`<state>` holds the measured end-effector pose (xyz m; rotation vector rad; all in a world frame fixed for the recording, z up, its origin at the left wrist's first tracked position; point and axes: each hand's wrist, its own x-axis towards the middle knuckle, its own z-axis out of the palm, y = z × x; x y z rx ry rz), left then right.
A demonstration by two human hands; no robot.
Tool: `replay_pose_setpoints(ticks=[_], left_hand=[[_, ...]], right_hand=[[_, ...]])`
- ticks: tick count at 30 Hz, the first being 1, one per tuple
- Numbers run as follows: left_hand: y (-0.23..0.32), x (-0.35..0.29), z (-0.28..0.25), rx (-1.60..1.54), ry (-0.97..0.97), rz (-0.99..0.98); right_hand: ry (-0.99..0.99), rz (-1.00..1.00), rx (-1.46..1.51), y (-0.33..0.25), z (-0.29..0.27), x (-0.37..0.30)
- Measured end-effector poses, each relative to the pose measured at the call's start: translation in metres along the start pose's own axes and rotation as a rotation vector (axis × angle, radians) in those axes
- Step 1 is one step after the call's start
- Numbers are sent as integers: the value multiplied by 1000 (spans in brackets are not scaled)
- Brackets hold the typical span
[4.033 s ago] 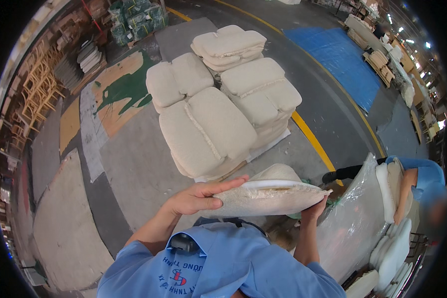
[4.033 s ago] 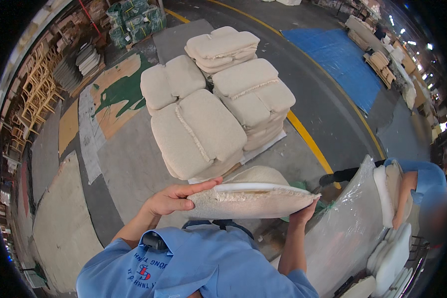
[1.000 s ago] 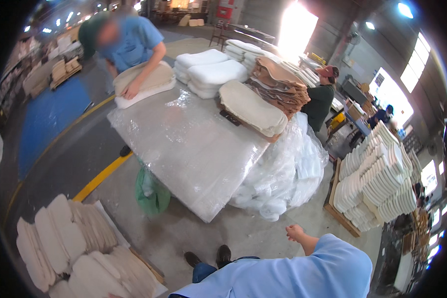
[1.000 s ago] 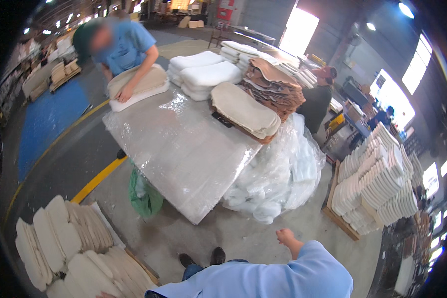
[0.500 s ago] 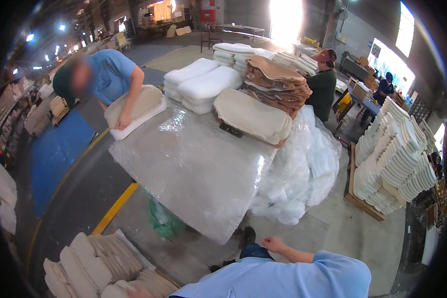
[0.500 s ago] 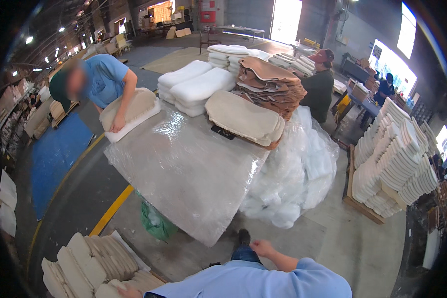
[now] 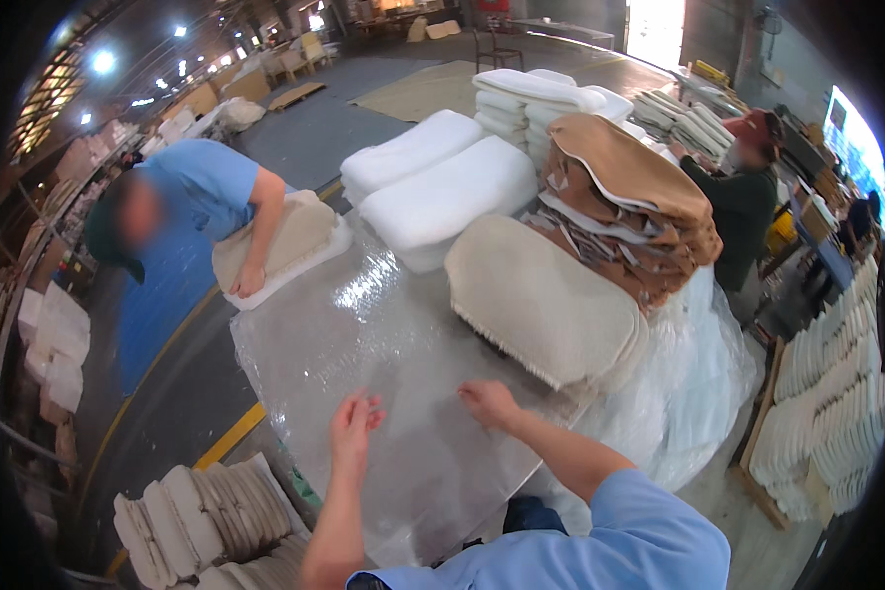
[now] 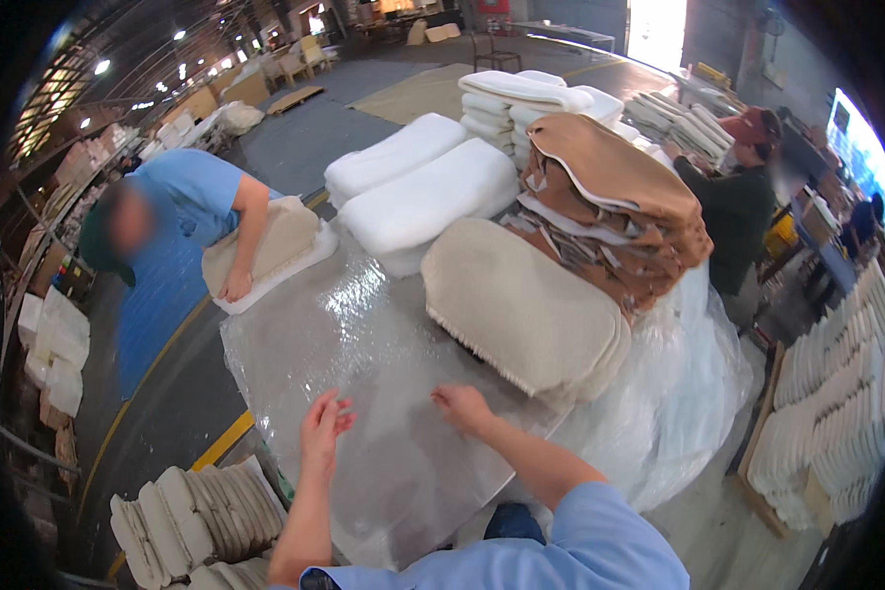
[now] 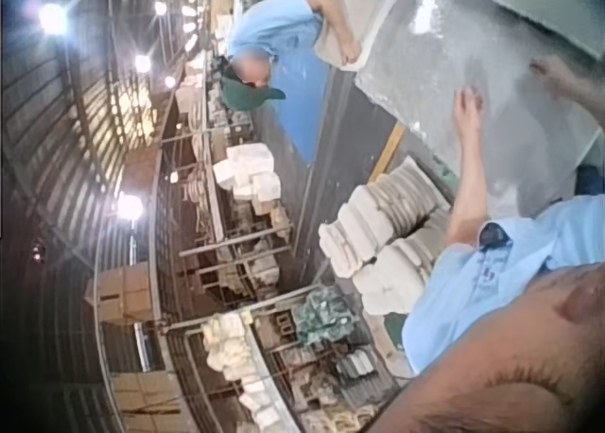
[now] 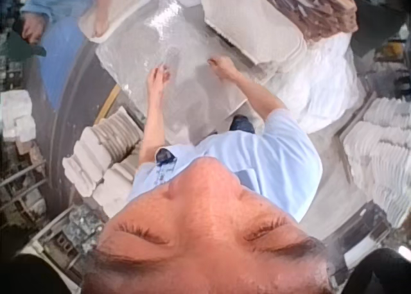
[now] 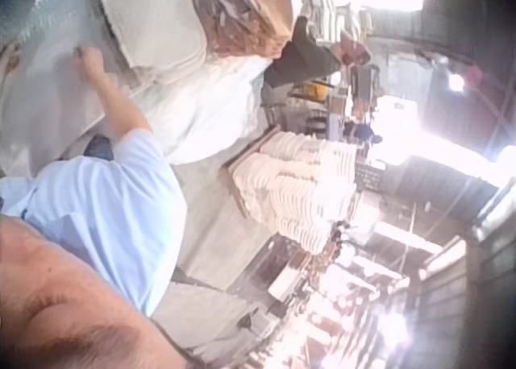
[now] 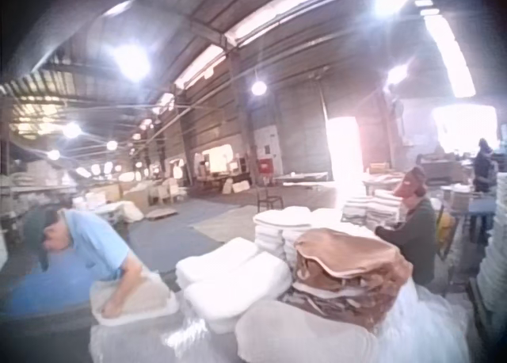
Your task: The person inserts white foam inserts into beige fabric covers, aligns edges, and stacks the finished cushions on a nearby pallet. The person repeats this process for multiple cushions at a table in a factory setting.
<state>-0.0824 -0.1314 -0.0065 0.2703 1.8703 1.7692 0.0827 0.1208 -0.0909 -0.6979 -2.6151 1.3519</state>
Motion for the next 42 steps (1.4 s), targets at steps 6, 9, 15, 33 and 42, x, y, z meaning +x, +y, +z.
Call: replay_pose_setpoints(ticks=[6, 9, 15, 33, 42], left_hand=[[105, 165, 132, -1, -121, -39], [114, 233, 137, 8, 25, -111], [129, 338, 176, -126, -34, -225], [181, 318, 262, -583, -94, -236], [215, 145, 197, -651, 66, 13]], right_hand=[[-16, -185, -96, 62, -5, 47], [-104, -210, -25, 50, -5, 44], [-82, -291, 54, 68, -7, 52], [-22, -351, 125, 73, 2, 49], [-549, -164, 266, 30, -62, 62]])
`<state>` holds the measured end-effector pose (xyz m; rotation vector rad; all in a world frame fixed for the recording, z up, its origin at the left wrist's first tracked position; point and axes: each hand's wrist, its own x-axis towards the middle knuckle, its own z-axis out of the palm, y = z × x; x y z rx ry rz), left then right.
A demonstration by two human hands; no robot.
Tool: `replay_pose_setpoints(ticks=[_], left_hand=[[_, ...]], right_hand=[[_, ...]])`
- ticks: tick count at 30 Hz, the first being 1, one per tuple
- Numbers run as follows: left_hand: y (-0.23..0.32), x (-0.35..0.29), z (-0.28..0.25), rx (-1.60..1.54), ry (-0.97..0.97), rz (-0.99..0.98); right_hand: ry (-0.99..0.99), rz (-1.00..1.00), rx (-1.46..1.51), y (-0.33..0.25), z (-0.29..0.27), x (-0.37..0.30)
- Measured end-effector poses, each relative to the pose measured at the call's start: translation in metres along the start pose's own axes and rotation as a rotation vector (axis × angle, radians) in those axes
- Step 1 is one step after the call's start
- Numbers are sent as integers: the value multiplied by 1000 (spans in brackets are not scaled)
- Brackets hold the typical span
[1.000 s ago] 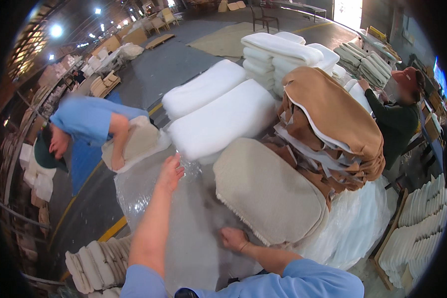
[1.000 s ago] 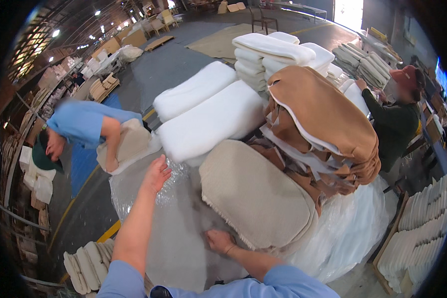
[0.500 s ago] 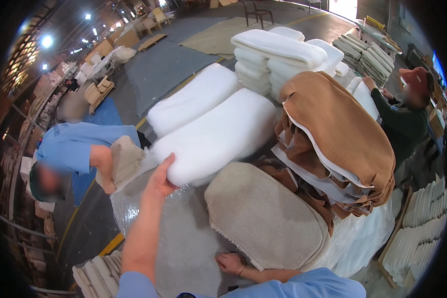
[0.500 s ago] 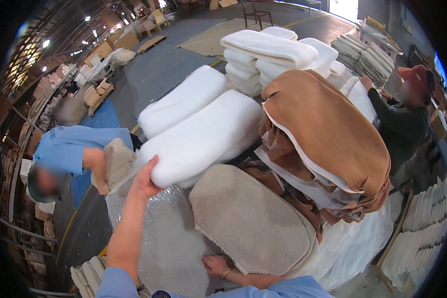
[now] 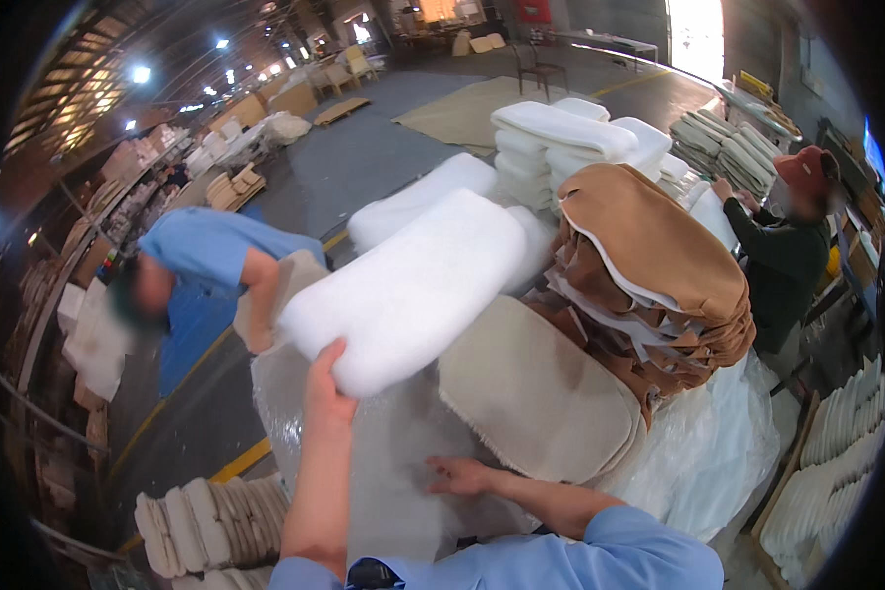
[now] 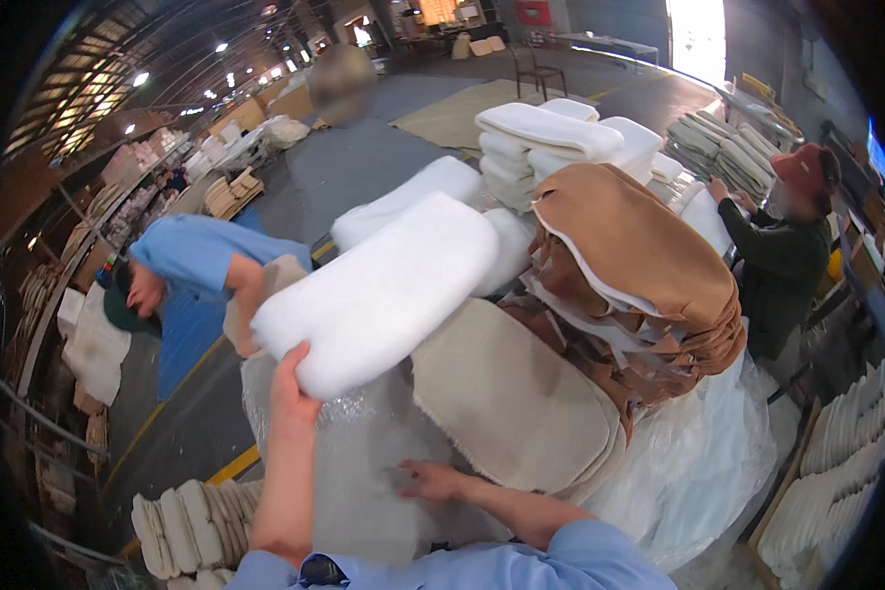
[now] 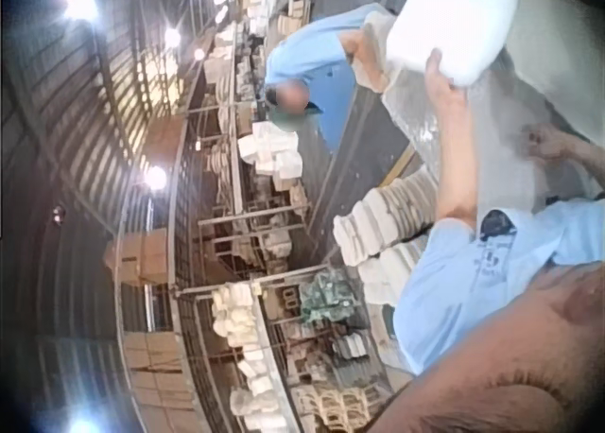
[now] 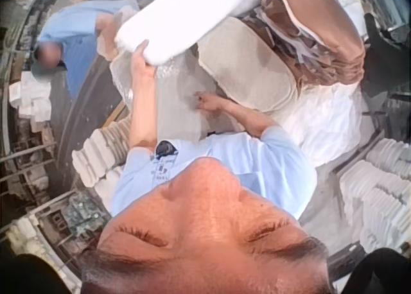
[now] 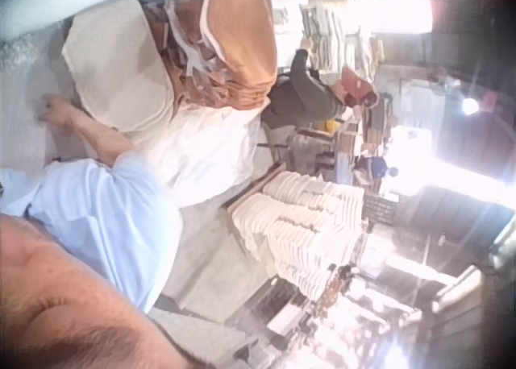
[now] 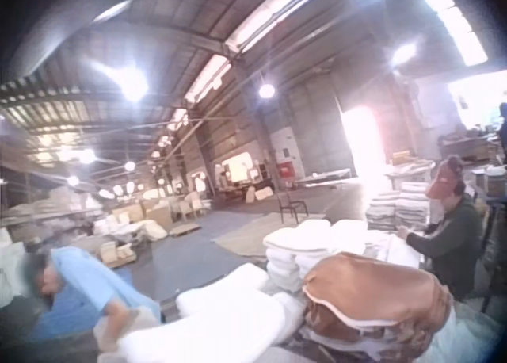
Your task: The person inserts white foam inserts into beige fabric covers, aligns edges, and stacks the finished cushions on a nearby pallet. The person repeats this process for multiple cushions at a table in a factory setting.
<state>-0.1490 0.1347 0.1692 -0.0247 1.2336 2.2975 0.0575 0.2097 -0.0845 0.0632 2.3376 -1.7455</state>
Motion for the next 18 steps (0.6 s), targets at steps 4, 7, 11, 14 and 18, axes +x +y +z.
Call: replay_pose_setpoints(ticks=[4, 7, 11, 14, 18], left_hand=[[4, -120, -94, -96, 131, 105], [-24, -194, -149, -181, 168, 115], [-86, -270, -188, -152, 253, 153], [-107, -319, -235, -121, 327, 173], [-103, -400, -287, 166, 179, -393]], right_hand=[[-149, -145, 936, -102, 32, -43], [98, -62, 1430, -164, 78, -49], [291, 90, 1433, -165, 140, -45], [342, 284, 1363, -152, 194, -62], [141, 302, 1237, -102, 217, -69]])
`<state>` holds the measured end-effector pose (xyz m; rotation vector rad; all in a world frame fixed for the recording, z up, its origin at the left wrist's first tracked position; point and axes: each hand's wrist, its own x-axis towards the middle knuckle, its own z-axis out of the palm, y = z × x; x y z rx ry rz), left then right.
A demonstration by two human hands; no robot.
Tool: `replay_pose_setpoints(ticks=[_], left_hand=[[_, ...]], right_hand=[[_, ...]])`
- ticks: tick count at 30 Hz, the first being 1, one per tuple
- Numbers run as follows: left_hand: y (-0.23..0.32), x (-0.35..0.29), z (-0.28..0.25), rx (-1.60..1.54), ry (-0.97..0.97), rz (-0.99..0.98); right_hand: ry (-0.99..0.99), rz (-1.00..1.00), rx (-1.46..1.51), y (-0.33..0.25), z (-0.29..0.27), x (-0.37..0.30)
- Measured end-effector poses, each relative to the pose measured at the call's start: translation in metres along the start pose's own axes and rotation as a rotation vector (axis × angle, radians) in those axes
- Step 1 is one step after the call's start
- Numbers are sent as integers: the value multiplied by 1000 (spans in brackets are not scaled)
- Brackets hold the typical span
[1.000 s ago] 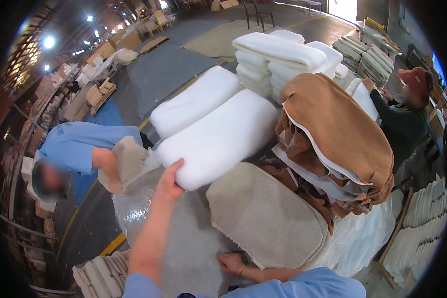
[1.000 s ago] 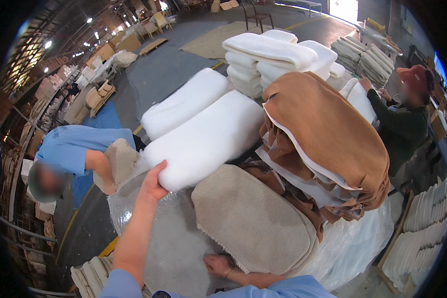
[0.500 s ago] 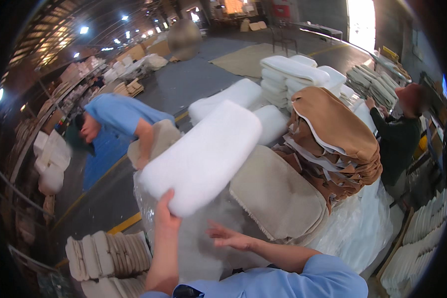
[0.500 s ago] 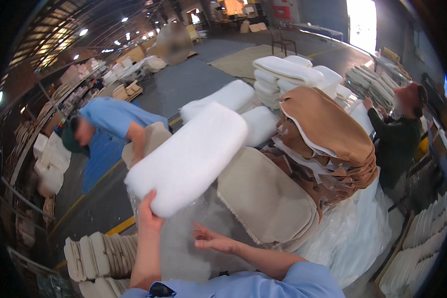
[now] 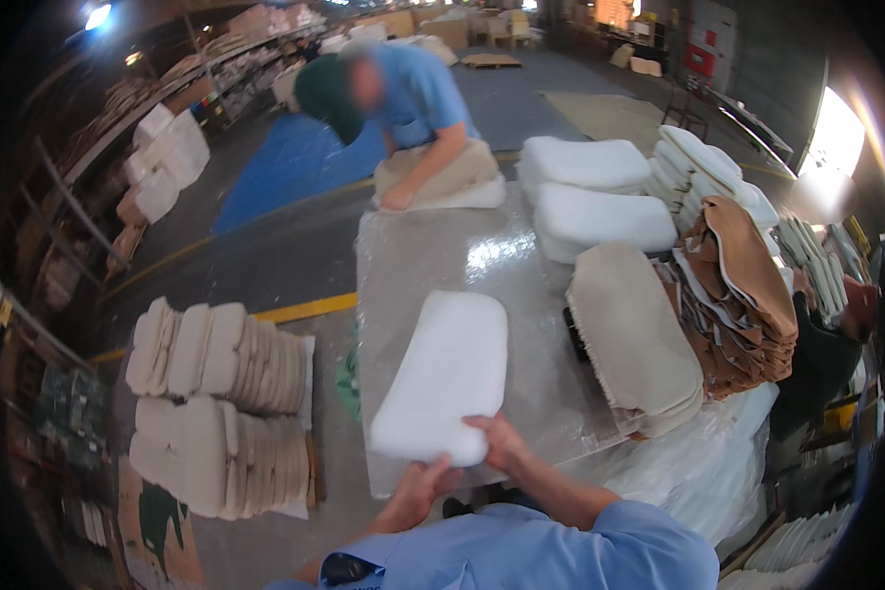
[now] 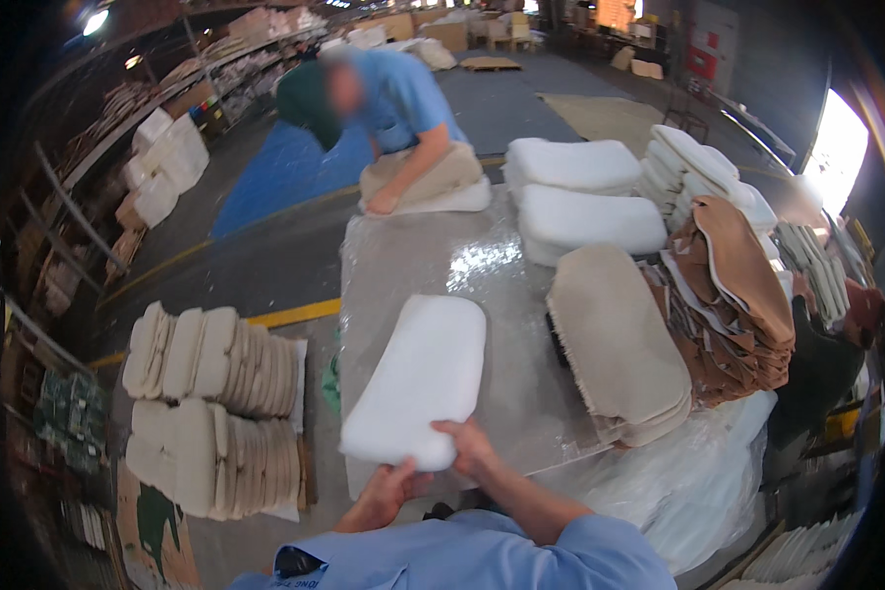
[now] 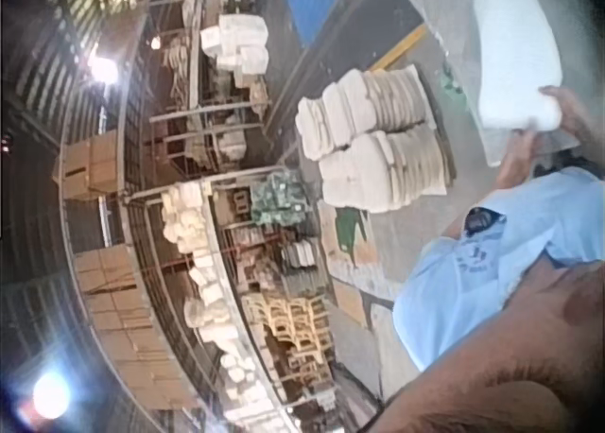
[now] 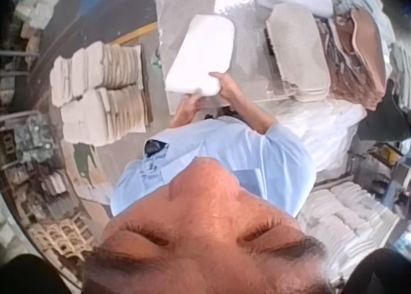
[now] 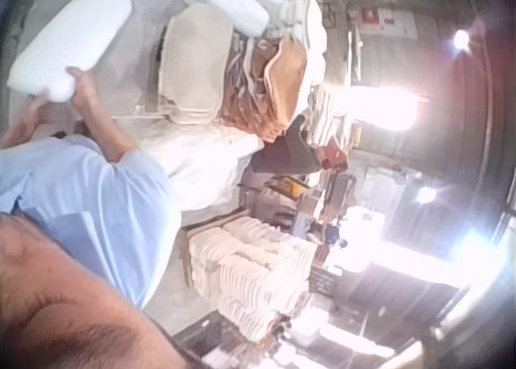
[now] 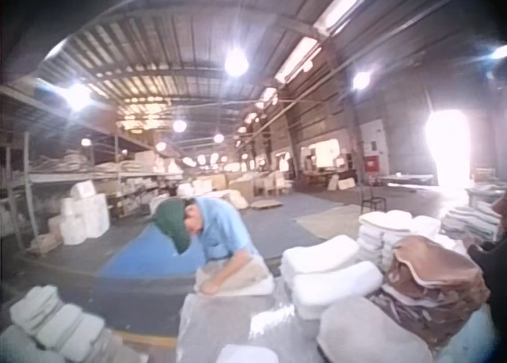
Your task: The person inserts white foam inserts into beige fabric covers, aligns edges, and stacks the finished cushions on a nearby pallet. The person repeats this process for multiple cushions at a table in a factory setting.
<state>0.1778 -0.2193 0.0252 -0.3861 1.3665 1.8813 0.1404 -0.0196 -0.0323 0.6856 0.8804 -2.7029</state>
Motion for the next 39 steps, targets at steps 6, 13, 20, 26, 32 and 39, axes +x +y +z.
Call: replay_pose_setpoints(ticks=[6, 13, 20, 26, 32, 39], left_hand=[[27, -101, -110, 249, -358, -163], [51, -66, -159, 369, 113, 133], [55, 16, -211, 561, 560, 396], [71, 89, -202, 419, 514, 254], [73, 83, -203, 336, 528, 45], [72, 105, -174, 451, 383, -44]], right_hand=[[-358, 415, -623, -82, -65, 21], [177, -228, -1602, -169, -61, 66], [582, -478, -1134, -130, -100, 9], [758, -371, -906, -5, -143, -8], [638, -211, -527, -33, -159, -62], [866, -591, -880, 52, -160, -47]])
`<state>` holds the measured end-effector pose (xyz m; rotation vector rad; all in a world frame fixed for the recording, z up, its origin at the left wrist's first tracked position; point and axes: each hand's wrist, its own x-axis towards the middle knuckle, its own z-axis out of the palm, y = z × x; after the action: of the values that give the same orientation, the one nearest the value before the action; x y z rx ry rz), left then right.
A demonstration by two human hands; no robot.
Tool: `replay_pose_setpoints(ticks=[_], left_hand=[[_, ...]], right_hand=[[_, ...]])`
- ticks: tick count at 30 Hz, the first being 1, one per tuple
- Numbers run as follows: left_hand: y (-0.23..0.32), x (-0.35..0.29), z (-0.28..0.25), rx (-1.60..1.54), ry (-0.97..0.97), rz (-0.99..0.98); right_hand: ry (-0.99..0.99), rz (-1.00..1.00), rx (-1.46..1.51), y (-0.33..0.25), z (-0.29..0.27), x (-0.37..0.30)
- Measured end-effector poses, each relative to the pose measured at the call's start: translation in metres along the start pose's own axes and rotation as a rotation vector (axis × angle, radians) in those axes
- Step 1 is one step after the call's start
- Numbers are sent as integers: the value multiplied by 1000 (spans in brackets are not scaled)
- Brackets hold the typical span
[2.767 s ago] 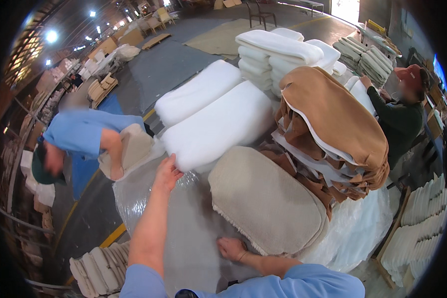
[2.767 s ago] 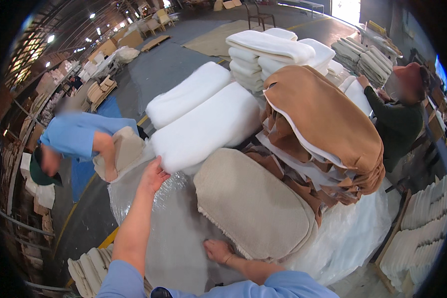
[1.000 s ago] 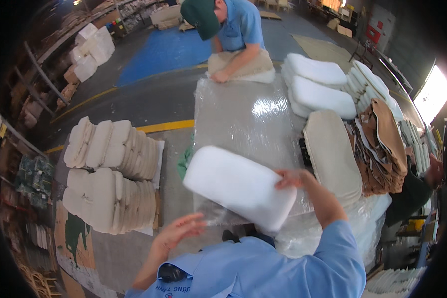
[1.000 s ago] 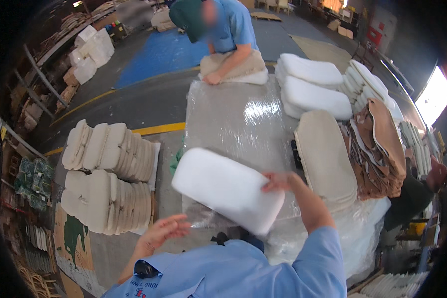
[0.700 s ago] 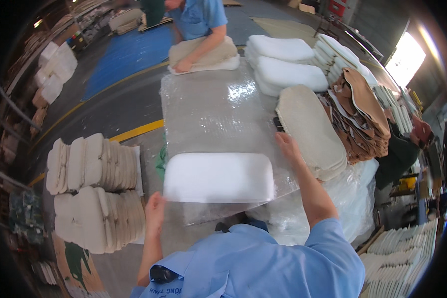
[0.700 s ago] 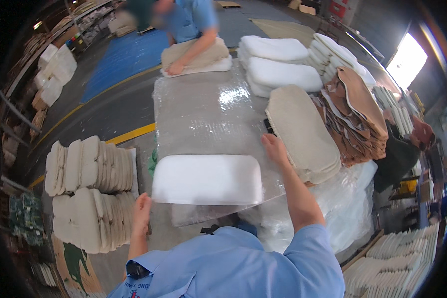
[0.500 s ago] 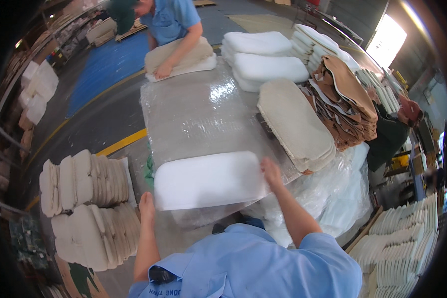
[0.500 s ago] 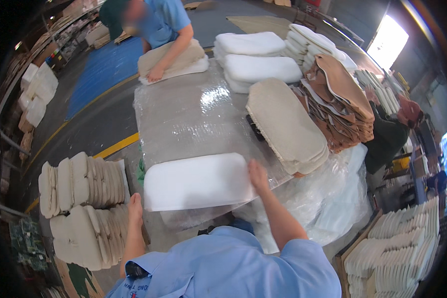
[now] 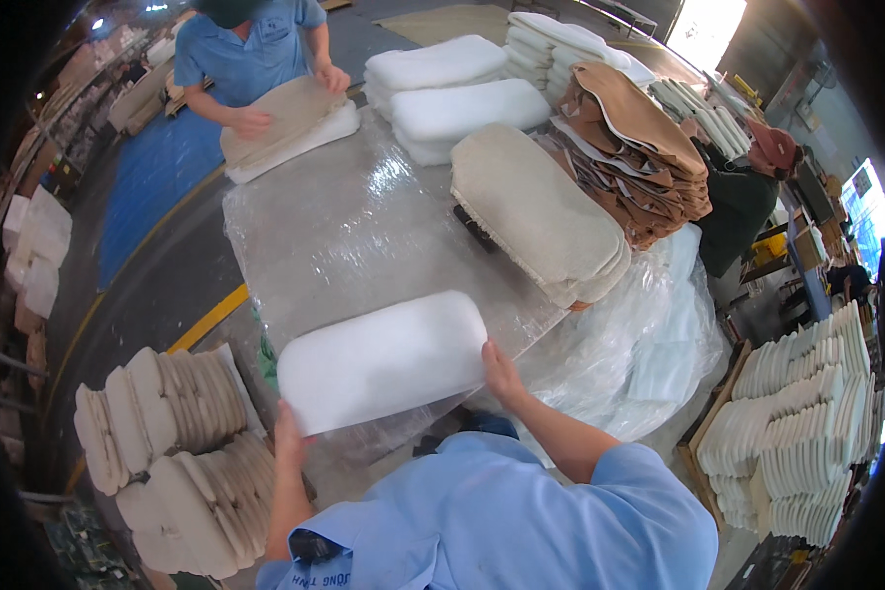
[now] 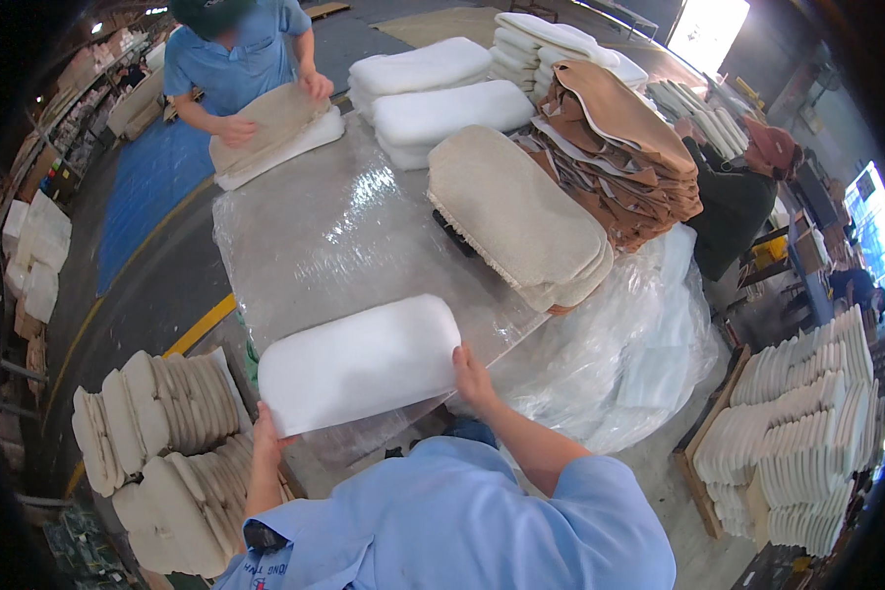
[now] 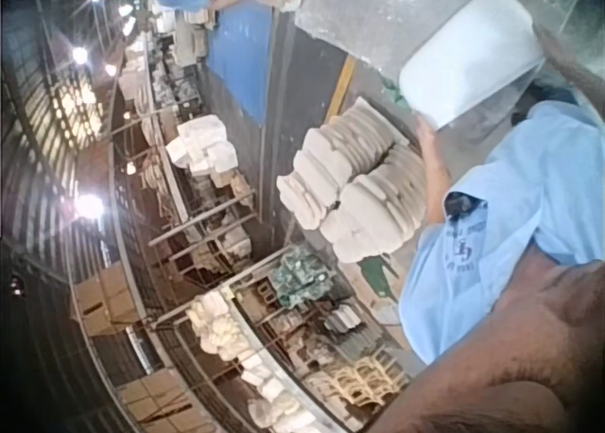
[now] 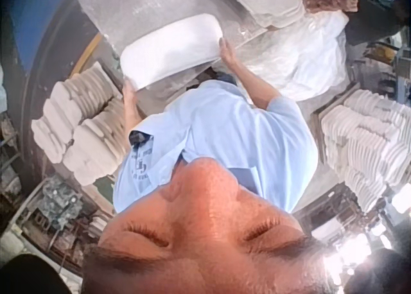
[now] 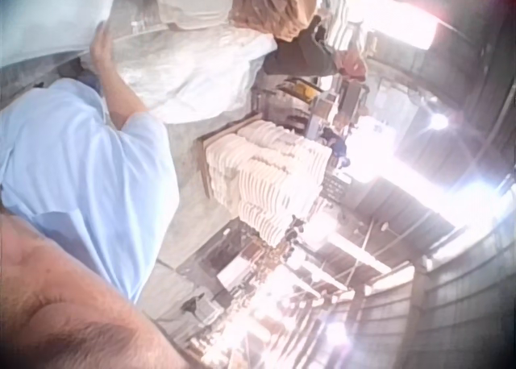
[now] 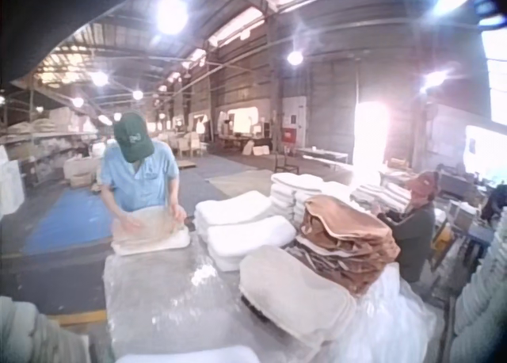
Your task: The person inserts white foam inserts into beige fabric covers, aligns edges, and stacks the finished cushions on a nearby pallet. The person repeats this process for multiple cushions at a table in a factory setting.
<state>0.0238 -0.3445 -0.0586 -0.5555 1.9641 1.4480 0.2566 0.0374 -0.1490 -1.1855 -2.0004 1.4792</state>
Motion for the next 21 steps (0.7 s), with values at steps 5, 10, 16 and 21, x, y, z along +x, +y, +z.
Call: replay_pose_setpoints(ticks=[5, 10, 16, 21], left_hand=[[4, -9, -52, 91, 213, 46], [14, 6, -7, 59, 90, 162], [28, 7, -41, 225, 145, 42], [63, 36, -5, -39, -29, 119]], right_hand=[[-157, 302, 200, -43, -37, 23], [-154, 35, -20, 13, -18, 9], [-370, 275, 55, -60, -31, 68], [-374, 360, 79, -84, -4, 105]])
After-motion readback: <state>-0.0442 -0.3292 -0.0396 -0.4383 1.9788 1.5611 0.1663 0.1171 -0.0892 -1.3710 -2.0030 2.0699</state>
